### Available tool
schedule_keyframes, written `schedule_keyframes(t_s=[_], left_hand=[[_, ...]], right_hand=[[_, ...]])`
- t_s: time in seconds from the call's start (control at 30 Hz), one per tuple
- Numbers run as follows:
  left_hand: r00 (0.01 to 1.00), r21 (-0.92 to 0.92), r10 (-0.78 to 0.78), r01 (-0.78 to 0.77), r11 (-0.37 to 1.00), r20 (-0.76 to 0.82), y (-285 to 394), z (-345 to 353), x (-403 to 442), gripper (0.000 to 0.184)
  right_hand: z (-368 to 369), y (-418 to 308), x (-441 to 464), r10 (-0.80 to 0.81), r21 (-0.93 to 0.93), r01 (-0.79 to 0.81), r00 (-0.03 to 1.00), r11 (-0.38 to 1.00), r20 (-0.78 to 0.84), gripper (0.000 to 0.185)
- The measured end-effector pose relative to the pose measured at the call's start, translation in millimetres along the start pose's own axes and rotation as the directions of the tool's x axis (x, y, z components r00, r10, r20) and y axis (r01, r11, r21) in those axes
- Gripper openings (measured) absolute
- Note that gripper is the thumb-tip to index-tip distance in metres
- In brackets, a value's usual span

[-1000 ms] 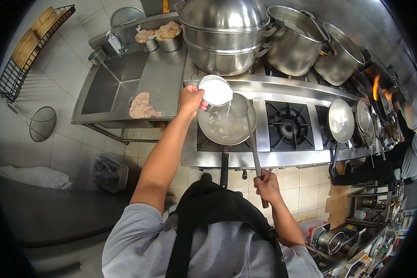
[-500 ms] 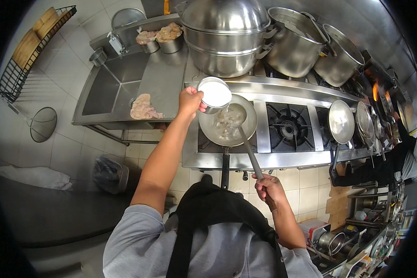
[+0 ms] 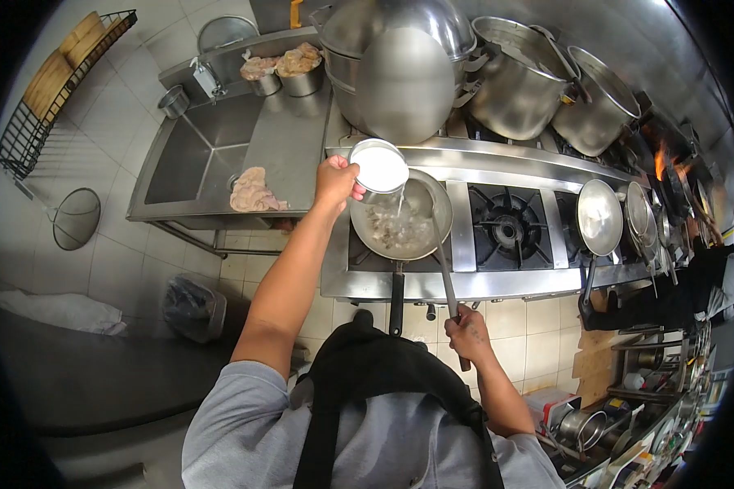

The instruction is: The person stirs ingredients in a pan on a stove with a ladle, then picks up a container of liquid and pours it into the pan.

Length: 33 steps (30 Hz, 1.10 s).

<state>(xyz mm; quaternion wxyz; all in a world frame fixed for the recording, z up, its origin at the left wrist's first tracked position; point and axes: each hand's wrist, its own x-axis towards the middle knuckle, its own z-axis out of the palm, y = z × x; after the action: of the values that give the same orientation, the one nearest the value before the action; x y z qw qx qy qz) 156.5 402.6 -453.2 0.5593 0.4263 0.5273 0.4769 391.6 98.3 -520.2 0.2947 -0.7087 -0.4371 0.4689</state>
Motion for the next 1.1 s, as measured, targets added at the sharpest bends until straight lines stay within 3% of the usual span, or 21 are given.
schedule_keyframes(t_s=[0.03, 0.1, 0.17, 0.2, 0.27, 0.4, 0.63, 0.87, 0.97, 1.0, 1.1], left_hand=[[1.0, -0.004, 0.0, 0.0, 1.0, -0.002, -0.2, 0.0, -0.4, 0.017], [1.0, -0.003, 0.001, -0.001, 1.0, -0.004, -1.0, -0.4, -0.4, 0.016], [1.0, 0.006, 0.003, -0.003, 1.0, -0.004, -2.2, -1.1, 0.3, 0.014], [1.0, 0.008, -0.001, 0.001, 1.0, -0.003, -3.5, -1.3, 0.9, 0.014], [1.0, 0.012, -0.005, 0.005, 1.0, -0.004, -5.1, -2.6, 3.3, 0.014], [1.0, 0.006, -0.003, 0.003, 1.0, 0.0, -5.3, -2.9, 3.4, 0.015], [1.0, -0.006, -0.006, 0.006, 1.0, 0.009, -4.4, -4.2, 4.0, 0.015], [1.0, 0.009, -0.01, 0.01, 1.0, 0.005, -1.3, -4.4, 2.1, 0.014], [1.0, -0.002, -0.007, 0.007, 1.0, 0.002, -3.9, -5.2, 3.2, 0.014], [1.0, -0.002, -0.008, 0.008, 1.0, 0.0, -3.5, -5.1, 2.5, 0.014], [1.0, -0.002, -0.006, 0.006, 1.0, -0.003, -3.2, -4.8, 0.9, 0.014]], right_hand=[[1.6, 4.7, 1.6, 0.004, -0.042, -0.003, 1.0, 0.999, 0.013, 0.016], [1.0, -0.5, -0.8, 0.12, 0.285, -0.15, 0.986, 0.947, 0.12, 0.018], [-10.7, -18.6, -4.7, 0.174, 0.563, -0.3, 0.948, 0.77, 0.267, 0.022], [-18.5, -21.5, -5.0, 0.156, 0.697, -0.39, 0.913, 0.602, 0.376, 0.023], [-25.6, -25.8, -6.0, 0.166, 0.771, -0.487, 0.871, 0.409, 0.462, 0.024], [-23.7, -40.1, -14.3, 0.127, 0.72, -0.352, 0.929, 0.599, 0.348, 0.02], [-10.2, -32.6, -3.2, 0.069, 0.403, -0.104, 0.993, 0.909, 0.1, 0.012], [-3.1, -1.0, -0.5, -0.083, -0.073, 0.079, 0.995, 0.994, -0.056, 0.015], [-1.6, -14.6, -10.6, 0.074, 0.081, -0.079, 0.995, 0.994, 0.062, 0.019], [-3.4, -17.2, -11.6, 0.119, 0.226, -0.143, 0.986, 0.964, 0.119, 0.021], [-14.7, -28.4, -11.6, 0.164, 0.615, -0.333, 0.935, 0.715, 0.315, 0.028]])
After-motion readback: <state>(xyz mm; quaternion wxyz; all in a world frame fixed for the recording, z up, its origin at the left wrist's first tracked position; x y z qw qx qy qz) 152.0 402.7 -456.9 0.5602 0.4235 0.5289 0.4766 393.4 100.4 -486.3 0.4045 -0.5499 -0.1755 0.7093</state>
